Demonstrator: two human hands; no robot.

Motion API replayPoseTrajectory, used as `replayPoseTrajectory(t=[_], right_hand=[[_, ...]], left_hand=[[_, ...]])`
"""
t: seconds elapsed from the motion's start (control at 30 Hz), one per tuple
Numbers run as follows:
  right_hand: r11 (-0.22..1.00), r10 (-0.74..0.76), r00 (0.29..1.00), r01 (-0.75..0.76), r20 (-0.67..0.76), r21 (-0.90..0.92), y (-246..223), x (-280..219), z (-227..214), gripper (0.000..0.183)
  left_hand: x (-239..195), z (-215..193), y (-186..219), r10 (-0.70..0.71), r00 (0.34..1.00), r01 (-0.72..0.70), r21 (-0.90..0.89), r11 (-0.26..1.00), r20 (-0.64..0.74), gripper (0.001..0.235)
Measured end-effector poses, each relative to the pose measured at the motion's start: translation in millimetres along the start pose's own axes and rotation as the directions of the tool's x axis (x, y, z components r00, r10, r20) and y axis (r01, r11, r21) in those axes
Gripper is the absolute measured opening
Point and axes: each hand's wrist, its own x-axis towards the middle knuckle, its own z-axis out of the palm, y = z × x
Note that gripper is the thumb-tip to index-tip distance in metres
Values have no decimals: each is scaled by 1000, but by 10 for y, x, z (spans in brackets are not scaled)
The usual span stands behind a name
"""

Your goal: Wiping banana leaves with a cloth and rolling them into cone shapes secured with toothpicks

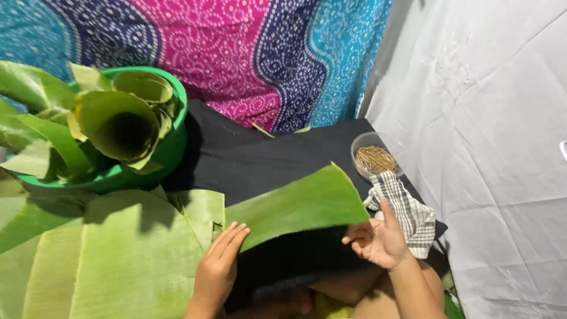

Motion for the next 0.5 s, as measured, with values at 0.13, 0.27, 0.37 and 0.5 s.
replayPoseTrajectory(t=[0.13, 0.27, 0.37, 0.5], right_hand=[[999, 20, 999, -18, -43, 34, -225, 108, 425, 65], [982, -115, 990, 125, 76, -144, -503, 120, 986, 21], [901, -234, 947, 296, 219, -317, -568, 189, 1387, 19], [664, -445, 882, 443, 159, -602, -472, 412, 1715, 21]], left_hand=[[90, -127, -1, 93, 996, -92, -94, 991, 5, 39], [36, -72, -67, -150, 988, 151, -233, 961, 22, 64], [101, -49, 14, -363, 930, 363, -302, 882, 56, 58], [369, -207, 232, -627, 700, 703, -489, 517, 343, 56]])
